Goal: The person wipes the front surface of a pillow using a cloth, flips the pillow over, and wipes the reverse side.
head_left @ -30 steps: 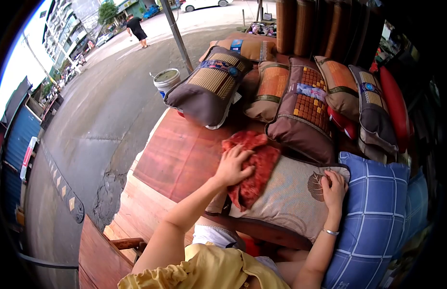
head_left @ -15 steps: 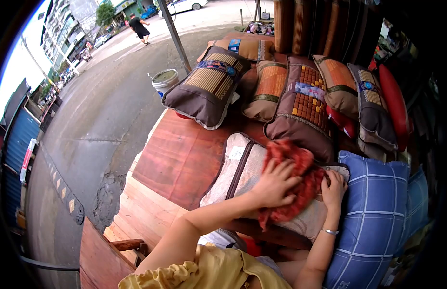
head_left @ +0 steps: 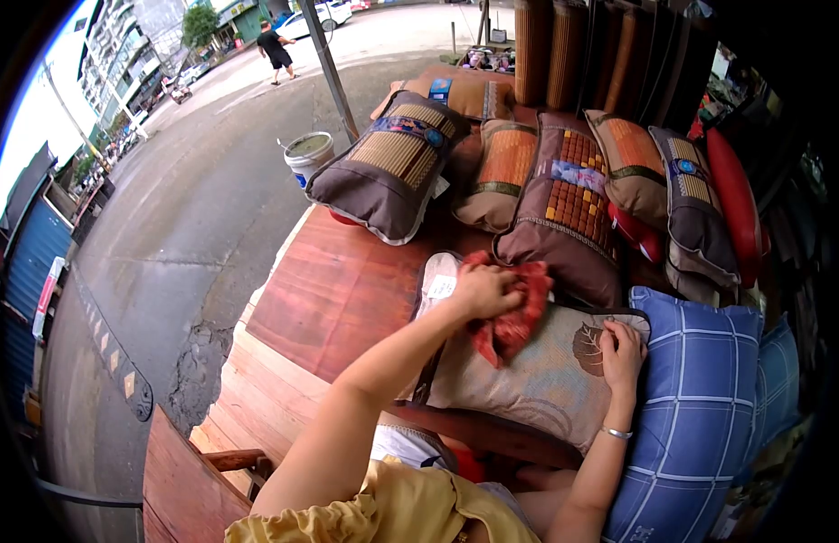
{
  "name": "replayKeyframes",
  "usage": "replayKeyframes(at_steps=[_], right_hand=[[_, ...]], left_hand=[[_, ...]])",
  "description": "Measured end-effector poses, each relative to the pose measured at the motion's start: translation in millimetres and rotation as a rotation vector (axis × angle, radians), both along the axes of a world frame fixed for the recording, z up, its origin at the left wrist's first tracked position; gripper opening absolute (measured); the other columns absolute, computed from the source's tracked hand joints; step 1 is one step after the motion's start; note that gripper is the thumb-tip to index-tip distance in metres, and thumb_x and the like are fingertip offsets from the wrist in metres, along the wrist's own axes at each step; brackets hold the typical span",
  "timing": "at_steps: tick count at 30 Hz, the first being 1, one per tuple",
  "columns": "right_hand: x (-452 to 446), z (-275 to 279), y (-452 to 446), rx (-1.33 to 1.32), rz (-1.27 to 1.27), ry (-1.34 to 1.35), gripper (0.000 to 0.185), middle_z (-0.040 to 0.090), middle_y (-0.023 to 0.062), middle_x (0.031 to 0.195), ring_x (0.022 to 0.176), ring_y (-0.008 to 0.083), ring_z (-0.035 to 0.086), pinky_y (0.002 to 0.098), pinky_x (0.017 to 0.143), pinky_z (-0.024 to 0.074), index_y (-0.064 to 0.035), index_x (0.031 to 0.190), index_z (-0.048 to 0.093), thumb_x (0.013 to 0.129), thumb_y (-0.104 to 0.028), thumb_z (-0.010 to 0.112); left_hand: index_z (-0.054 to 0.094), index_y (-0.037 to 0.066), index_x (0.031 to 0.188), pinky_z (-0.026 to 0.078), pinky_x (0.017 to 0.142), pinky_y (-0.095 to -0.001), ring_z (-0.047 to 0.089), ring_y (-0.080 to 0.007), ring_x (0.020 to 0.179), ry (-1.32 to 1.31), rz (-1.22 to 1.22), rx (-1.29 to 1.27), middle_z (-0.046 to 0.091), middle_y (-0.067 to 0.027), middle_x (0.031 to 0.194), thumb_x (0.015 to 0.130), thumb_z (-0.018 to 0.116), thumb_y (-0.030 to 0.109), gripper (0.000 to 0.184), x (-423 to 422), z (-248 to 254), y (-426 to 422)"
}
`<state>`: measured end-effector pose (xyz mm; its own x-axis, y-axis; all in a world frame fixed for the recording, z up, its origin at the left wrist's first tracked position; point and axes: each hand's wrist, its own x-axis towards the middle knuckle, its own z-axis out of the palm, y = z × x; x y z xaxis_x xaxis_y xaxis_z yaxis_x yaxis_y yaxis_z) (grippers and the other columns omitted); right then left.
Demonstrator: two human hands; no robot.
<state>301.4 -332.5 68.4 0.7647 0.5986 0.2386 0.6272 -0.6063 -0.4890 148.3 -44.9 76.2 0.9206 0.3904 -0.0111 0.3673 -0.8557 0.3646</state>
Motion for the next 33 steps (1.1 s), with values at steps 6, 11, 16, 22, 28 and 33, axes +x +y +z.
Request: replayKeyframes(at_steps=[6,11,16,22,28,33], right_hand=[[-2,4,4,-0.002,-0.003,0.013,0.025,0.066,0.0018,0.119,0.122,0.0229,0.054,0.0472,0.108,0.029,-0.0143,0.11,0.069,0.093,-0.029,0.057],[-10,7,12,-0.056,-0.044,-0.007,0.024,0.066,0.0013,0.12,0.123,0.0227,0.053,0.051,0.108,0.0302,-0.0153,0.108,0.069,0.092,-0.03,0.057],[-28,16,28,-0.136,-0.173,-0.045,0.027,0.066,-0.0001,0.121,0.125,0.0227,0.051,0.0602,0.106,0.0304,-0.0176,0.109,0.068,0.09,-0.032,0.058],[-35,13,41,-0.151,-0.211,-0.058,0.028,0.067,-0.0022,0.12,0.121,0.0222,0.053,0.0596,0.108,0.0293,-0.0199,0.113,0.067,0.092,-0.032,0.055],[-22,5,27,-0.016,-0.23,0.012,0.033,0.065,0.0058,0.123,0.122,0.0241,0.053,0.0562,0.11,0.0256,-0.0219,0.124,0.065,0.096,-0.032,0.052],[13,-4,-14,0.039,0.06,0.084,0.038,0.062,0.0098,0.128,0.124,0.0296,0.052,0.0467,0.11,0.0302,-0.0122,0.125,0.063,0.091,-0.029,0.063]], left_hand=[[0.062,0.019,0.13,0.038,0.106,-0.0518,0.053,-0.0332,0.126,0.007,0.275,-0.145,0.061,-0.0143,0.128,0.09,0.049,0.061,0.059,-60,-24,59],[0.063,0.012,0.126,0.046,0.1,-0.0465,0.057,-0.0364,0.118,-0.106,0.325,-0.123,0.062,-0.0191,0.118,0.092,0.054,0.051,0.053,-73,-35,63],[0.063,0.018,0.128,0.037,0.106,-0.0539,0.052,-0.0367,0.125,-0.099,0.266,-0.154,0.06,-0.0164,0.127,0.089,0.054,0.054,0.054,-60,-27,40],[0.066,0.016,0.117,0.033,0.105,-0.0557,0.054,-0.0351,0.118,-0.164,-0.039,0.071,0.062,-0.0153,0.115,0.086,0.057,0.048,0.045,-11,14,-49],[0.063,0.017,0.122,0.035,0.103,-0.0525,0.056,-0.0339,0.113,-0.298,-0.236,0.164,0.061,-0.0158,0.111,0.08,0.061,0.048,0.052,18,23,-116],[0.065,0.018,0.121,0.034,0.105,-0.0495,0.057,-0.0331,0.114,-0.201,-0.157,0.017,0.063,-0.0146,0.112,0.08,0.062,0.053,0.054,11,24,-88]])
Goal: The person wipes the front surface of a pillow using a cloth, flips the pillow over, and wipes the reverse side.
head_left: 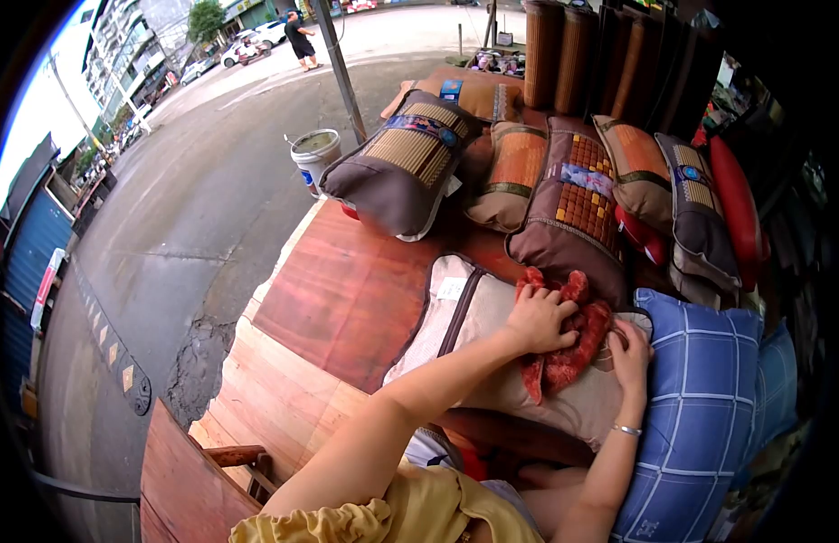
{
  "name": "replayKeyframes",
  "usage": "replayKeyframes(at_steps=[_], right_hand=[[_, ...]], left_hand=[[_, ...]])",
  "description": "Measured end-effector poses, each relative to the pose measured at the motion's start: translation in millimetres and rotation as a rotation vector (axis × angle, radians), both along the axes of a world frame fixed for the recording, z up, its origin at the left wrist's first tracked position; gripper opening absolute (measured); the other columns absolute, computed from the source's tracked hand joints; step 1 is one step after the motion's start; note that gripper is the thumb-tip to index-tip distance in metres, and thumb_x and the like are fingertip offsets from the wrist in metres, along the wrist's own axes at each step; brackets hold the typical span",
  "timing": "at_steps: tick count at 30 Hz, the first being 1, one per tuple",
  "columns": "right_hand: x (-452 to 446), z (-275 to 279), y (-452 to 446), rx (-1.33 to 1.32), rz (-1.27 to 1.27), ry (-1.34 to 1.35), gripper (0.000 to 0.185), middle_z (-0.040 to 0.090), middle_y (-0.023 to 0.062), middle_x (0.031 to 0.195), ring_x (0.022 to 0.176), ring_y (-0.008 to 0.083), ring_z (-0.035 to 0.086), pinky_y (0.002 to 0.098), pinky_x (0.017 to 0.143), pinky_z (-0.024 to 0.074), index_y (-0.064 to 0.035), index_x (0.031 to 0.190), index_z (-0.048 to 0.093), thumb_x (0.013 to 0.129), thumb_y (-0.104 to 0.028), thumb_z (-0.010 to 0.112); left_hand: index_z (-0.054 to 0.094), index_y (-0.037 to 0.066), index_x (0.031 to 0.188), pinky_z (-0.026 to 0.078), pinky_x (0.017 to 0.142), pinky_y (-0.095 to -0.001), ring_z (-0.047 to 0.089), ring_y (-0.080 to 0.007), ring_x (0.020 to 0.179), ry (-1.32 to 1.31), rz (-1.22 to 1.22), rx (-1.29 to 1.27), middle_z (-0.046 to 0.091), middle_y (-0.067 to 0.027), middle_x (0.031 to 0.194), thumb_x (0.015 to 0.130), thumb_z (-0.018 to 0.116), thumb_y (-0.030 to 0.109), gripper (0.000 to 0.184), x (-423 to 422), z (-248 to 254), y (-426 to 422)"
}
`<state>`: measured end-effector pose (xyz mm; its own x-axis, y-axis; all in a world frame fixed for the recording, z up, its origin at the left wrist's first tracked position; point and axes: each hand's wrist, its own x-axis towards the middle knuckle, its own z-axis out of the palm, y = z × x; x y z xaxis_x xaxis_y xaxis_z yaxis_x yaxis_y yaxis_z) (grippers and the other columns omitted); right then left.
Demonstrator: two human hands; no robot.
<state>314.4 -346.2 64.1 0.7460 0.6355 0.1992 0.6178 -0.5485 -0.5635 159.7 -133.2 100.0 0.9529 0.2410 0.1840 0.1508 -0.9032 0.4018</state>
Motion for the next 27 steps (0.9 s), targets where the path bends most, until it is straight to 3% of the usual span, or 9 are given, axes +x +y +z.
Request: replayKeyframes(at_steps=[2,5,8,16,20,23,26,27], right_hand=[[16,-16,-22,0.044,-0.031,-0.007,0.042,0.054,0.0151,0.138,0.133,0.0327,0.044,0.0408,0.111,0.0331,-0.0052,0.126,0.062,0.09,-0.026,0.067],[19,-29,-31,0.235,-0.067,0.206,0.043,0.046,0.0201,0.145,0.139,0.0339,0.037,0.0415,0.115,0.0296,-0.0043,0.127,0.062,0.091,-0.026,0.068],[11,-29,-25,0.23,-0.086,0.26,0.044,0.04,0.0225,0.148,0.142,0.0336,0.034,0.0412,0.116,0.0281,-0.0039,0.128,0.061,0.091,-0.025,0.069],[-34,-28,21,0.261,-0.128,0.214,0.045,0.046,0.0222,0.142,0.137,0.035,0.039,0.0429,0.114,0.0324,-0.0047,0.124,0.063,0.087,-0.027,0.073],[-34,-26,27,0.255,-0.151,0.254,0.044,0.046,0.0226,0.141,0.135,0.0355,0.041,0.0431,0.112,0.0336,-0.0053,0.124,0.063,0.088,-0.029,0.072],[-34,-27,27,0.243,-0.155,0.232,0.043,0.047,0.0226,0.141,0.135,0.0357,0.042,0.0433,0.112,0.0342,-0.0056,0.124,0.063,0.088,-0.03,0.071],[-31,-34,24,0.226,-0.161,0.192,0.041,0.048,0.0224,0.14,0.134,0.036,0.043,0.0433,0.112,0.0351,-0.006,0.124,0.063,0.09,-0.028,0.069],[-29,-37,23,0.219,-0.161,0.171,0.039,0.049,0.0221,0.139,0.133,0.036,0.044,0.043,0.111,0.0357,-0.0063,0.124,0.063,0.091,-0.027,0.068]], left_hand=[[0.067,0.019,0.118,0.034,0.106,-0.0484,0.057,-0.0333,0.114,0.012,0.073,-0.003,0.064,-0.014,0.112,0.081,0.061,0.055,0.052,-9,-1,17],[0.067,0.018,0.119,0.034,0.106,-0.05,0.056,-0.0339,0.117,0.032,0.146,-0.018,0.064,-0.0148,0.114,0.082,0.059,0.056,0.053,-26,-10,51],[0.066,0.017,0.121,0.035,0.105,-0.0508,0.056,-0.0326,0.119,0.067,0.266,-0.006,0.063,-0.0142,0.115,0.085,0.057,0.056,0.054,-49,-25,90],[0.068,0.021,0.119,0.034,0.105,-0.0526,0.058,-0.0318,0.118,0.182,0.468,-0.101,0.067,-0.0134,0.119,0.087,0.054,0.062,0.055,-88,-28,149],[0.069,0.02,0.119,0.035,0.104,-0.0525,0.06,-0.0323,0.115,0.183,0.415,-0.019,0.067,-0.0156,0.117,0.086,0.054,0.063,0.057,-69,-28,130],[0.069,0.015,0.118,0.038,0.102,-0.0489,0.063,-0.0327,0.11,0.177,0.188,-0.028,0.07,-0.0162,0.107,0.086,0.054,0.06,0.057,-37,-14,85],[0.065,0.014,0.122,0.037,0.105,-0.0467,0.06,-0.0341,0.114,0.147,0.041,0.017,0.066,-0.0178,0.117,0.085,0.055,0.055,0.055,-2,-3,21],[0.064,0.013,0.121,0.036,0.105,-0.0467,0.06,-0.0337,0.111,0.081,0.0,0.045,0.066,-0.0182,0.112,0.083,0.058,0.053,0.056,8,-5,3]])
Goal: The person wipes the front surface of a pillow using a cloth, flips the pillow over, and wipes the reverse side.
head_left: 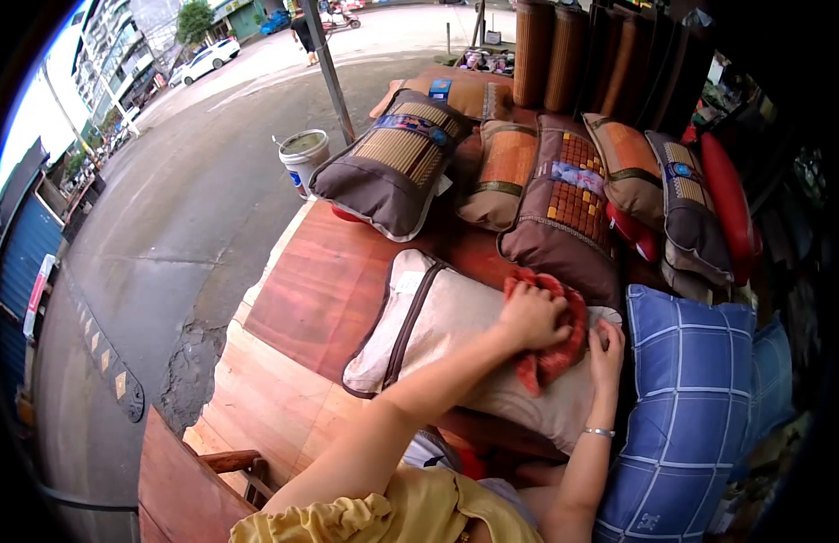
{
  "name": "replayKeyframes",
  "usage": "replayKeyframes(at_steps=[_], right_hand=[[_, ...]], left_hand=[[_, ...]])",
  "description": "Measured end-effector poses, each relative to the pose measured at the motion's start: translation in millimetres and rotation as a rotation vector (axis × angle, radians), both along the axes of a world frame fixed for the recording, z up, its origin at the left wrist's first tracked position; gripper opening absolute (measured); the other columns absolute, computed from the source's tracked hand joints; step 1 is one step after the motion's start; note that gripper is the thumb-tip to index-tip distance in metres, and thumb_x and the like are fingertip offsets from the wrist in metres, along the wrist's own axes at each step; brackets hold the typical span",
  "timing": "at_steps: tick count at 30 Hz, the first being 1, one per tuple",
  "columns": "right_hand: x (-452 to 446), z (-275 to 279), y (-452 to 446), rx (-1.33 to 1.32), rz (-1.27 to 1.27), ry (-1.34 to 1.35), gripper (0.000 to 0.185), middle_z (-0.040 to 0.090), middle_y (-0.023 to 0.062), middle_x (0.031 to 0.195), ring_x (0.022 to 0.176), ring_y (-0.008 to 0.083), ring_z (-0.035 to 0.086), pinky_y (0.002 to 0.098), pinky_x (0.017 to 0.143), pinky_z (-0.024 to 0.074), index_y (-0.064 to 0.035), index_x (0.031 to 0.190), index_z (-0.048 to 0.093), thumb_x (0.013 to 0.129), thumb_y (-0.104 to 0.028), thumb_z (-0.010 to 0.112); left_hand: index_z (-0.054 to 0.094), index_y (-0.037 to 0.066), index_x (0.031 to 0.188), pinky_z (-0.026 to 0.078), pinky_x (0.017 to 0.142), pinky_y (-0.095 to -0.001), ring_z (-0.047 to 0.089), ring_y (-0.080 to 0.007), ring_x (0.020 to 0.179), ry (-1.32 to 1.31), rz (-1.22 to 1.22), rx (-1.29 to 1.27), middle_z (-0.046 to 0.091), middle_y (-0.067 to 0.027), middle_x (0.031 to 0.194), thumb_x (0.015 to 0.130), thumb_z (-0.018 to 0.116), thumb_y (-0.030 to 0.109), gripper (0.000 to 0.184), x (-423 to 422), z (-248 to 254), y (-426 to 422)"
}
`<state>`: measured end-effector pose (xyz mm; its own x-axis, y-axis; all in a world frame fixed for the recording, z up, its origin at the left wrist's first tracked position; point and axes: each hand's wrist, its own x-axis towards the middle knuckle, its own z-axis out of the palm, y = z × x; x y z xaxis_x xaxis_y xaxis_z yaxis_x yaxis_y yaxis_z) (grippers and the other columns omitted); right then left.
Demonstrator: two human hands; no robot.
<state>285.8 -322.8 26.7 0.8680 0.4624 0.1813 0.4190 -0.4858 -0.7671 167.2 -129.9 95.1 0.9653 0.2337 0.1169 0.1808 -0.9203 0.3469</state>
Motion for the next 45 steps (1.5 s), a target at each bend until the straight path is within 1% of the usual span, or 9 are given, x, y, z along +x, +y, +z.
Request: replayKeyframes(at_steps=[6,12,21,26,29,30,36,40,45], right_hand=[[-3,5,-4,0.026,0.005,-0.02,0.037,0.052,0.0208,0.136,0.128,0.037,0.049,0.043,0.108,0.0385,-0.0044,0.126,0.061,0.094,-0.024,0.062],[-11,18,-1,-0.002,-0.008,0.004,0.038,0.052,0.0194,0.136,0.126,0.0358,0.051,0.0412,0.106,0.0403,-0.0049,0.121,0.064,0.093,-0.031,0.063],[-9,15,4,-0.028,-0.012,-0.003,0.04,0.052,0.0159,0.14,0.127,0.0362,0.051,0.0432,0.105,0.0419,-0.0105,0.121,0.064,0.091,-0.036,0.064],[-8,11,4,-0.03,-0.016,-0.014,0.04,0.052,0.0168,0.139,0.127,0.0361,0.05,0.0434,0.105,0.0415,-0.0098,0.122,0.064,0.091,-0.036,0.064],[-8,12,5,-0.024,-0.011,-0.01,0.04,0.052,0.0176,0.139,0.128,0.0362,0.05,0.0432,0.106,0.041,-0.0093,0.122,0.064,0.091,-0.035,0.063],[-8,14,5,-0.024,-0.007,0.0,0.04,0.052,0.018,0.139,0.128,0.0363,0.049,0.043,0.106,0.0407,-0.0089,0.122,0.064,0.092,-0.034,0.063],[-3,5,-1,-0.064,-0.043,-0.031,0.043,0.052,0.0185,0.139,0.13,0.0356,0.05,0.0408,0.108,0.0392,-0.0059,0.13,0.058,0.094,-0.029,0.061],[-5,7,-3,-0.029,-0.026,-0.032,0.042,0.052,0.0191,0.138,0.129,0.0357,0.05,0.0409,0.108,0.0397,-0.0043,0.128,0.059,0.094,-0.029,0.062],[-9,14,0,0.029,0.016,-0.003,0.038,0.053,0.0199,0.136,0.127,0.0357,0.051,0.0413,0.106,0.0405,-0.0037,0.121,0.063,0.092,-0.027,0.063]], left_hand=[[0.065,0.013,0.119,0.037,0.104,-0.0475,0.059,-0.0322,0.11,-0.121,-0.084,-0.027,0.065,-0.0164,0.108,0.081,0.061,0.051,0.054,2,5,-20],[0.066,0.016,0.121,0.04,0.101,-0.046,0.061,-0.0314,0.111,0.064,0.137,-0.025,0.067,-0.0151,0.111,0.084,0.058,0.052,0.052,-40,9,54],[0.069,0.015,0.112,0.041,0.101,-0.0481,0.063,-0.0323,0.107,-0.104,0.496,-0.154,0.069,-0.014,0.106,0.088,0.057,0.051,0.045,-122,-40,158],[0.071,0.015,0.111,0.04,0.099,-0.0511,0.063,-0.035,0.105,-0.129,0.449,-0.013,0.069,-0.015,0.106,0.085,0.06,0.05,0.045,-109,-29,131],[0.071,0.012,0.106,0.042,0.097,-0.0492,0.063,-0.0332,0.102,-0.138,0.255,-0.05,0.067,-0.0141,0.099,0.084,0.064,0.043,0.04,-80,-17,93],[0.069,0.013,0.11,0.041,0.1,-0.0491,0.062,-0.0338,0.103,-0.193,0.111,0.0,0.067,-0.015,0.103,0.083,0.064,0.043,0.041,-64,-6,57],[0.065,0.014,0.118,0.034,0.108,-0.0507,0.053,-0.0338,0.118,-0.264,-0.149,0.047,0.06,-0.0146,0.115,0.08,0.066,0.045,0.048,-26,10,-36],[0.065,0.015,0.119,0.033,0.109,-0.0506,0.051,-0.0341,0.121,-0.3,-0.142,-0.035,0.059,-0.015,0.12,0.078,0.068,0.043,0.049,-42,4,-17],[0.066,0.014,0.117,0.035,0.106,-0.049,0.053,-0.0333,0.118,-0.245,0.098,-0.002,0.06,-0.014,0.117,0.079,0.068,0.039,0.046,-97,1,53]])
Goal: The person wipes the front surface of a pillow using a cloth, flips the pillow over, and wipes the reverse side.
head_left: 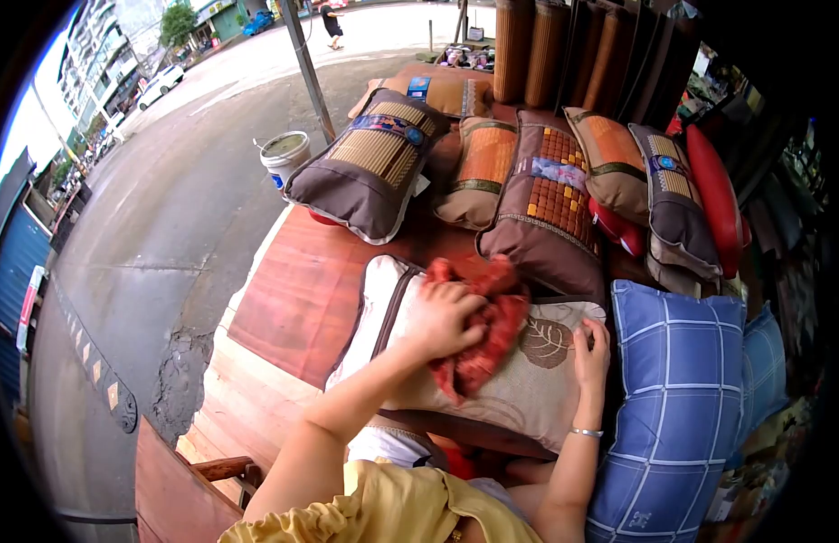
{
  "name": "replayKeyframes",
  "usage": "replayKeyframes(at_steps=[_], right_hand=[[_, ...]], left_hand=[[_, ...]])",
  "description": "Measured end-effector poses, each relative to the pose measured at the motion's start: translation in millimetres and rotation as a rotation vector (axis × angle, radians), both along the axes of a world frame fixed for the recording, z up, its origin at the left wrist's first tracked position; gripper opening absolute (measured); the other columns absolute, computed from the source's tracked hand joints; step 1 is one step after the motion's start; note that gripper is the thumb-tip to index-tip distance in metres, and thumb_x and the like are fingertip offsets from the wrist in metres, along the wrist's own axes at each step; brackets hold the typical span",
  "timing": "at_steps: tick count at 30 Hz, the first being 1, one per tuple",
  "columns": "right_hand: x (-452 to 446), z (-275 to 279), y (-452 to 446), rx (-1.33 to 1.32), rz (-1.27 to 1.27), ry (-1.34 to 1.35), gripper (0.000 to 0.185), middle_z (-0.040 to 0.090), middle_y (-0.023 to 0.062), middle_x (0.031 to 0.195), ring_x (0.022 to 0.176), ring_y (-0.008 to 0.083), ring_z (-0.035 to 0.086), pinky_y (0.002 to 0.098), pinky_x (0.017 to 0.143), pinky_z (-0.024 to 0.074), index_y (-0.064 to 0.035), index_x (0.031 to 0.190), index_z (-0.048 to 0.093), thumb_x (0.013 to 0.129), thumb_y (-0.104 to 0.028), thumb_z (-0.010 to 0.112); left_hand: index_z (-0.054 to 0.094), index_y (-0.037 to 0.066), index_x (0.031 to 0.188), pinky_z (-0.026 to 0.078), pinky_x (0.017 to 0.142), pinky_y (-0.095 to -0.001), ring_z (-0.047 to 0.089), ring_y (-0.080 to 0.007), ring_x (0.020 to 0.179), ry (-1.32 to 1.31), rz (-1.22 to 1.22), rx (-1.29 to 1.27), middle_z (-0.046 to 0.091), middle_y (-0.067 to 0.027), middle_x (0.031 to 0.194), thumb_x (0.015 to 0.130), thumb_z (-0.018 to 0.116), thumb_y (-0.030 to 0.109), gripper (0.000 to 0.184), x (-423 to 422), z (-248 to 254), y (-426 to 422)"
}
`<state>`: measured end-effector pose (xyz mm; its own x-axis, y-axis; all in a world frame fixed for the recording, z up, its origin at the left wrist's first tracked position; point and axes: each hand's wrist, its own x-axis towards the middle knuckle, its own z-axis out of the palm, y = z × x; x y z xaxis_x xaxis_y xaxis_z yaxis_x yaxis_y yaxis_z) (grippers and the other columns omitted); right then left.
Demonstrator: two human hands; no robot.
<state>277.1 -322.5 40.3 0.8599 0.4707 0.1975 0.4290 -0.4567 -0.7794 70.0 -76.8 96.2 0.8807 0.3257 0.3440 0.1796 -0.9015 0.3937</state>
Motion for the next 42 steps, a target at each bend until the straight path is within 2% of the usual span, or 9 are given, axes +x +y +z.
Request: replayKeyframes(at_steps=[5,9,12,15,22,27,33,37,42], right_hand=[[-1,-1,-1,0.0,0.001,-0.02,0.038,0.052,0.0203,0.137,0.127,0.0365,0.05,0.0422,0.106,0.0405,-0.0042,0.121,0.063,0.092,-0.028,0.064],[-3,2,0,0.008,-0.006,-0.013,0.038,0.052,0.0205,0.138,0.128,0.0367,0.05,0.0422,0.106,0.0407,-0.0048,0.122,0.062,0.092,-0.028,0.064],[1,-5,-2,0.006,0.006,-0.035,0.037,0.052,0.0201,0.138,0.128,0.0366,0.05,0.0422,0.106,0.0409,-0.0052,0.122,0.062,0.093,-0.028,0.064],[-2,-2,0,0.004,0.02,-0.049,0.035,0.053,0.0199,0.137,0.128,0.0362,0.05,0.0418,0.106,0.0399,-0.0042,0.122,0.062,0.094,-0.026,0.062],[-3,-2,0,0.008,0.007,-0.036,0.035,0.052,0.0192,0.138,0.128,0.0359,0.049,0.0422,0.107,0.0401,-0.0053,0.123,0.061,0.094,-0.026,0.063],[5,-9,-7,0.048,0.056,-0.035,0.038,0.051,0.0194,0.139,0.13,0.0361,0.048,0.0419,0.108,0.039,-0.0061,0.126,0.06,0.094,-0.027,0.063],[3,-6,-5,0.071,0.064,-0.018,0.037,0.05,0.0196,0.14,0.131,0.036,0.048,0.0411,0.108,0.0386,-0.0063,0.127,0.059,0.094,-0.024,0.063],[-6,7,-1,0.02,0.013,0.009,0.034,0.052,0.0198,0.139,0.132,0.0336,0.047,0.0398,0.11,0.0362,-0.0016,0.123,0.061,0.096,-0.022,0.06],[-8,9,-1,0.033,0.015,0.023,0.037,0.051,0.0206,0.14,0.132,0.0347,0.047,0.0407,0.11,0.0362,-0.0013,0.124,0.061,0.095,-0.025,0.061]], left_hand=[[0.063,0.013,0.123,0.037,0.105,-0.0472,0.052,-0.034,0.118,-0.04,0.31,-0.111,0.058,-0.0149,0.121,0.083,0.066,0.034,0.045,-67,-31,59],[0.056,0.013,0.131,0.038,0.104,-0.05,0.05,-0.0395,0.121,-0.068,0.344,-0.294,0.055,-0.0209,0.125,0.086,0.066,0.031,0.05,-103,-46,60],[0.05,0.013,0.137,0.035,0.108,-0.0498,0.043,-0.0448,0.128,-0.026,0.438,-0.192,0.048,-0.0289,0.133,0.086,0.066,0.03,0.056,-112,-48,35],[0.054,0.013,0.134,0.028,0.112,-0.051,0.039,-0.0431,0.133,-0.06,0.468,-0.09,0.048,-0.0261,0.133,0.083,0.068,0.03,0.055,-108,-36,5],[0.059,0.019,0.129,0.019,0.113,-0.0606,0.034,-0.0407,0.139,-0.005,0.106,0.041,0.048,-0.0231,0.135,0.076,0.07,0.039,0.058,-59,-4,-72],[0.06,0.02,0.129,0.023,0.114,-0.0578,0.038,-0.0366,0.14,-0.041,-0.217,0.031,0.048,-0.0201,0.142,0.077,0.069,0.04,0.056,-9,4,-117],[0.06,0.021,0.13,0.023,0.115,-0.0564,0.038,-0.0357,0.14,-0.035,-0.267,0.015,0.047,-0.019,0.144,0.077,0.069,0.039,0.057,-20,-3,-98],[0.061,0.019,0.128,0.024,0.113,-0.0567,0.036,-0.0376,0.141,0.016,-0.07,0.058,0.047,-0.021,0.143,0.073,0.07,0.038,0.058,-62,-2,-67],[0.061,0.013,0.127,0.023,0.112,-0.0591,0.035,-0.0425,0.139,0.023,0.245,0.101,0.046,-0.024,0.139,0.072,0.071,0.038,0.062,-141,-42,-32]])
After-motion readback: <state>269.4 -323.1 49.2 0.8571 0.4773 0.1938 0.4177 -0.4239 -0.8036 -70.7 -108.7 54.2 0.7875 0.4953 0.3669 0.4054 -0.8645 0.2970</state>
